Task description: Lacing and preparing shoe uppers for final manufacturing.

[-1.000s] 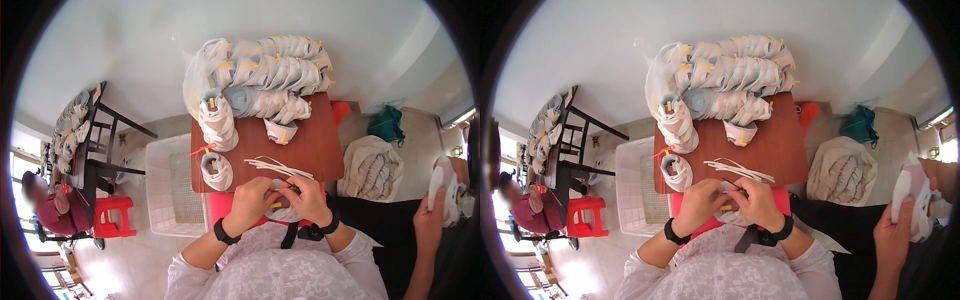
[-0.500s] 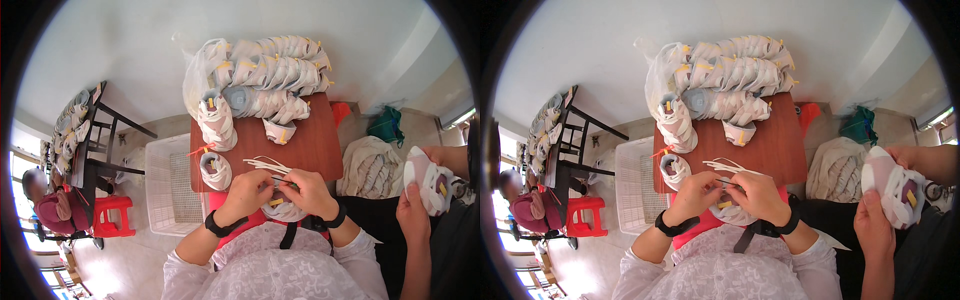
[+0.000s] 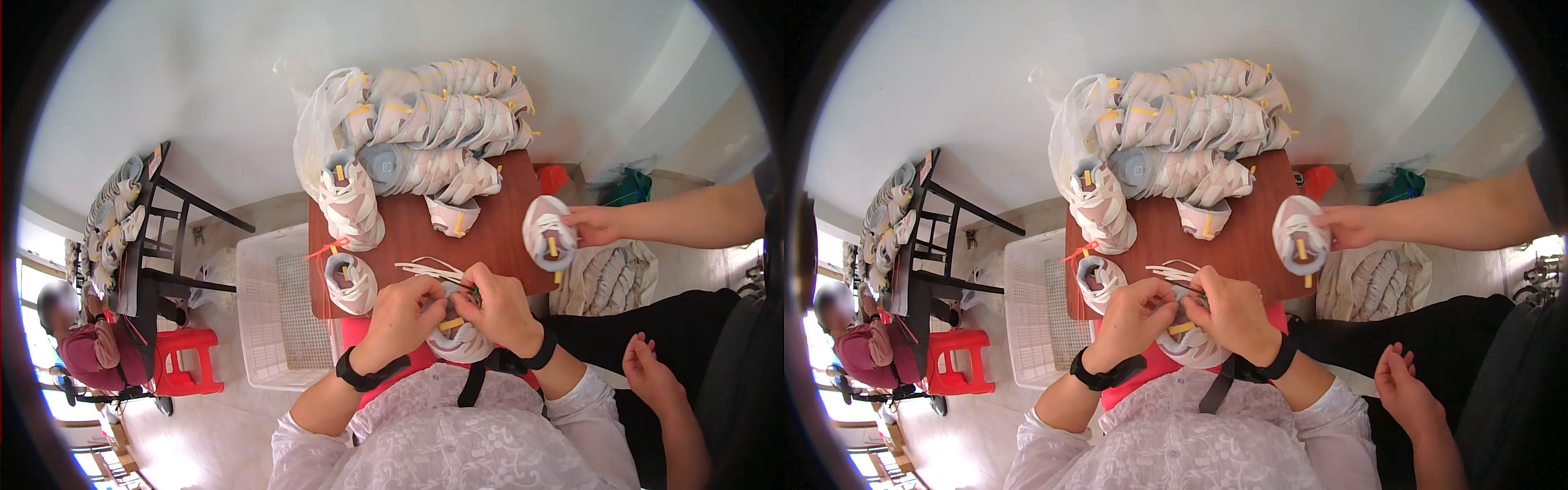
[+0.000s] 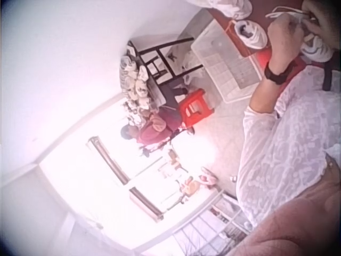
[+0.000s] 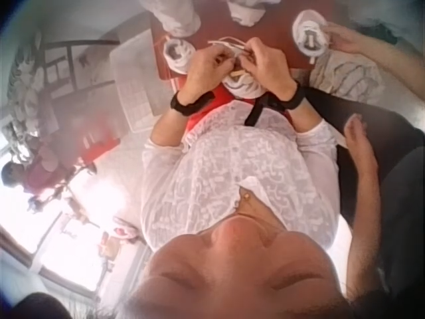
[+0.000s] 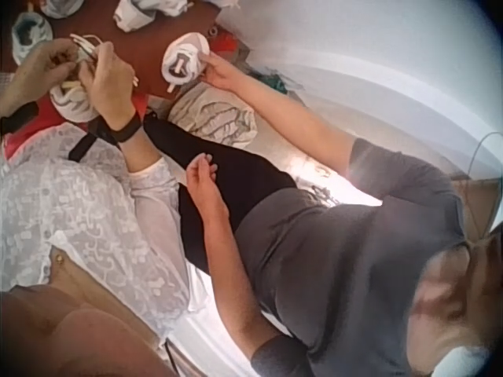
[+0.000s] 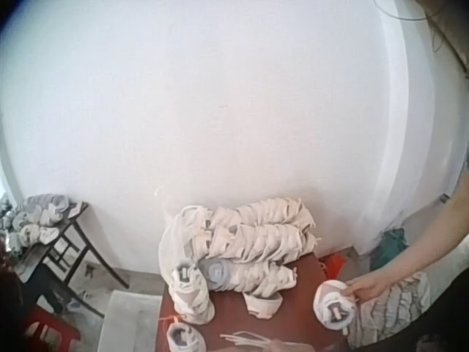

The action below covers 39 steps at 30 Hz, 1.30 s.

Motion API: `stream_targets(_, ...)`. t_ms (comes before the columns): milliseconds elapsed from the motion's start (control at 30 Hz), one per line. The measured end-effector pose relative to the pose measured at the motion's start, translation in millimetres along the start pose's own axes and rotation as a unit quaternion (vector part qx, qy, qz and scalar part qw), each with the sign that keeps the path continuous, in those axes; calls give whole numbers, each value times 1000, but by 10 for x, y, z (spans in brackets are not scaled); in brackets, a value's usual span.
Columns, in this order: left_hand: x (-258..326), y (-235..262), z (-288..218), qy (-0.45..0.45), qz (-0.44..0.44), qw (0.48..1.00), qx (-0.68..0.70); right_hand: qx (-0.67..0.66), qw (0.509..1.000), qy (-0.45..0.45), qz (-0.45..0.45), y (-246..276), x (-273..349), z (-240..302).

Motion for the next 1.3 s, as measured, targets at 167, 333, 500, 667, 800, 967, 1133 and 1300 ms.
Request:
stream_targets(167, -9, -37, 111, 85, 47, 993, 59, -107, 990, -77, 53, 34, -9, -13)
stream_targets(333, -40, -45, 93, 91, 57, 993, 57, -140, 988, -26, 54, 81, -32, -44)
stream_targets(500, -39, -48, 105, 92, 59, 993, 42, -168, 974, -101, 111, 78, -42, -73)
stream_targets(667, -52, -13, 34, 64, 31, 997, 27, -177, 972, -82, 132, 114, -22, -33)
stream_targets(800, -45, 3, 5, 68, 38, 996, 31, -205, 961, -118, 141, 119, 3, -59)
stream_targets(967, -27, -10, -30, 41, 17, 999, -6, -160, 974, -105, 123, 126, -3, -33)
stream_targets(1133, -23, -11, -58, 34, 14, 999, 0, -90, 992, -62, 66, 86, 53, -23)
stream_targets(1300, -17, -33, 11, 57, 25, 998, 9, -83, 996, -24, 22, 61, 91, -18)
Point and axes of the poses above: each hand's wrist, its own x-axis away from the middle knuckle, its own y-axis out of the back of the hand, z = x × y, the point moved 6 cm from there along -x, towards the middle knuckle, and after that the axes turned 6 degrees about -x, right-handed, at the moved point
